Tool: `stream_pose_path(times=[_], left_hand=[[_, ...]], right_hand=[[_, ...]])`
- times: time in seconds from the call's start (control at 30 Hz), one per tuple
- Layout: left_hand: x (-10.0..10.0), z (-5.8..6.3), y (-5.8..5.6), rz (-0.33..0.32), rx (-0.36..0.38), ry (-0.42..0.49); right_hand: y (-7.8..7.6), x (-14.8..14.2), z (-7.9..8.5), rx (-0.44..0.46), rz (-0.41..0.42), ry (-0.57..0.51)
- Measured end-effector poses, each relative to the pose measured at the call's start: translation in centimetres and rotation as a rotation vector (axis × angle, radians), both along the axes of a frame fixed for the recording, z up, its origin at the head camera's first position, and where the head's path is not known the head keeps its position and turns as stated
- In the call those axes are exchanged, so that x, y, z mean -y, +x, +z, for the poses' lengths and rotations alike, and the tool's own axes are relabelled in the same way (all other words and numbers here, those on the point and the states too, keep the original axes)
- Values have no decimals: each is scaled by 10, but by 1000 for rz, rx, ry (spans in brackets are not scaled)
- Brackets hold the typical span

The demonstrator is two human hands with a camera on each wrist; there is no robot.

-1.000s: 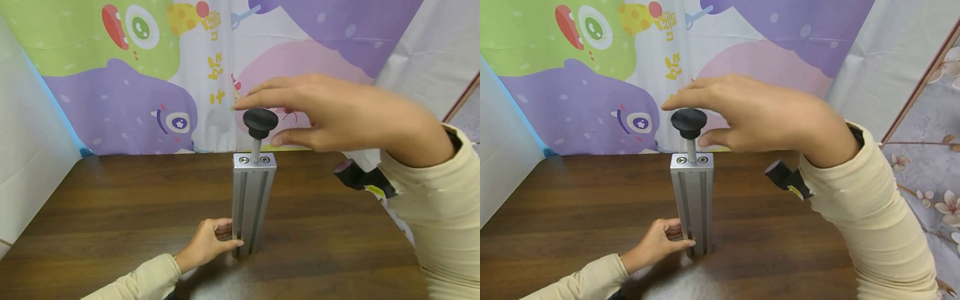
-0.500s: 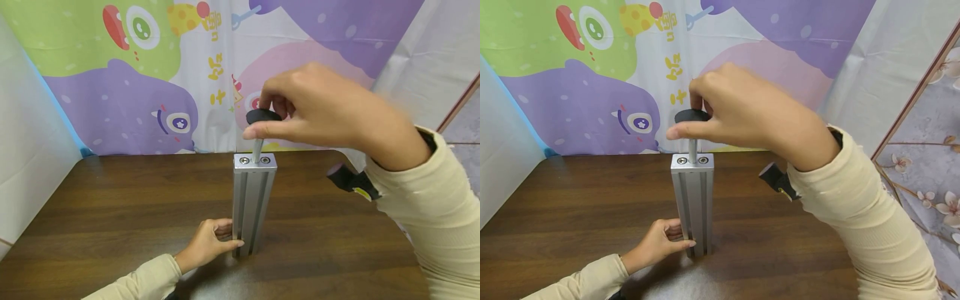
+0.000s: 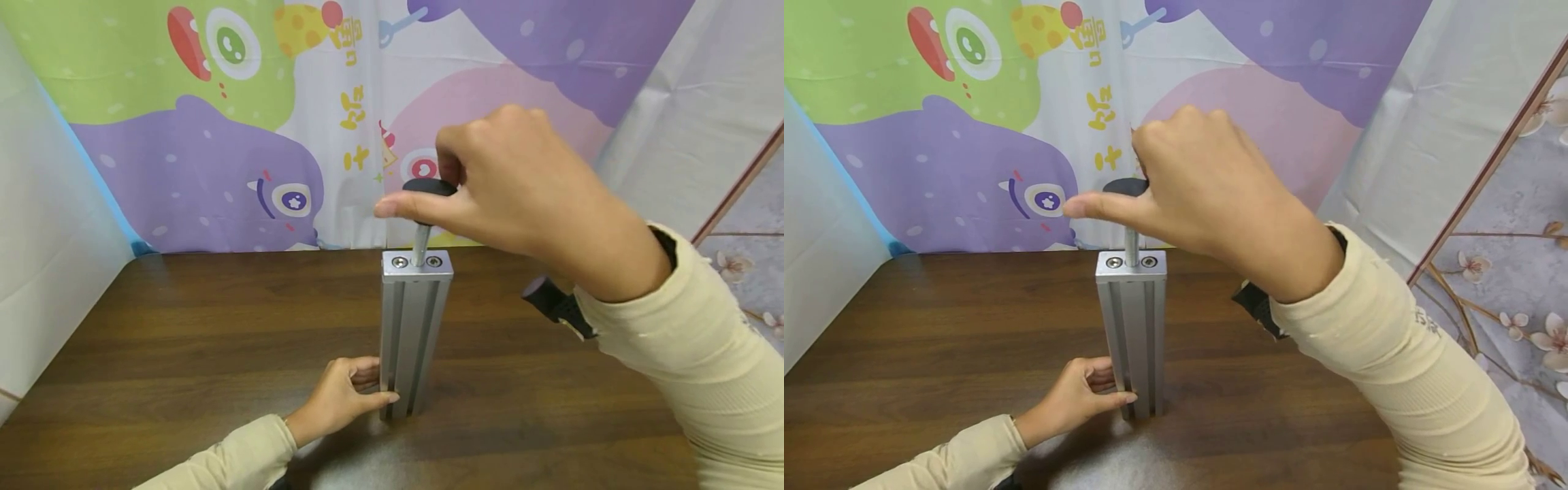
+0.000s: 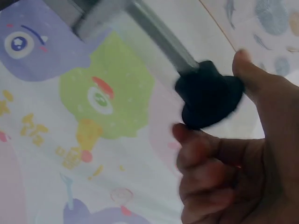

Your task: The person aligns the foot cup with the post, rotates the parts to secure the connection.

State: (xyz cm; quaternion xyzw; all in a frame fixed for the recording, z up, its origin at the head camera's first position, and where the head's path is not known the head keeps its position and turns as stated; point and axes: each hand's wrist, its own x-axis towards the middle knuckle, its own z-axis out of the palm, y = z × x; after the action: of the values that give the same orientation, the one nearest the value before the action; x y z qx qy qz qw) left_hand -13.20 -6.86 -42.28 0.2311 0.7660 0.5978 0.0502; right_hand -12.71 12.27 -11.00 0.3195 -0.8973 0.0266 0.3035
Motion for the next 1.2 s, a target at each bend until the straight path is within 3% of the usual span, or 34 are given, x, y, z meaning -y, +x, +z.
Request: stream_pose_path(times=[0.17, 0.33, 0.43, 0.57, 0.73, 0.9, 1.03, 1.2], left_hand=[[-1, -1, 0, -5, 0, 7], [-1, -1, 0, -11, 0, 16], [-1, -1, 0, -3, -1, 9], [0, 0, 0, 14, -6, -7], [0, 0, 0, 19, -13, -19], [0, 0, 0, 16, -11, -14], [-1, 0, 0, 10, -9, -9], [-1, 1, 0, 16, -10, -16]], right_hand=[[-3, -18, 10, 132, 47, 98], [-9, -36, 19, 288, 309, 245], [-11, -38, 21, 312, 432, 276], [-14, -36, 20, 309, 469, 272], [-15, -29, 15, 265, 354, 172], [-11, -12, 3, 104, 165, 15], [-6, -5, -5, 0, 77, -19], [-3, -2, -6, -25, 24, -30]])
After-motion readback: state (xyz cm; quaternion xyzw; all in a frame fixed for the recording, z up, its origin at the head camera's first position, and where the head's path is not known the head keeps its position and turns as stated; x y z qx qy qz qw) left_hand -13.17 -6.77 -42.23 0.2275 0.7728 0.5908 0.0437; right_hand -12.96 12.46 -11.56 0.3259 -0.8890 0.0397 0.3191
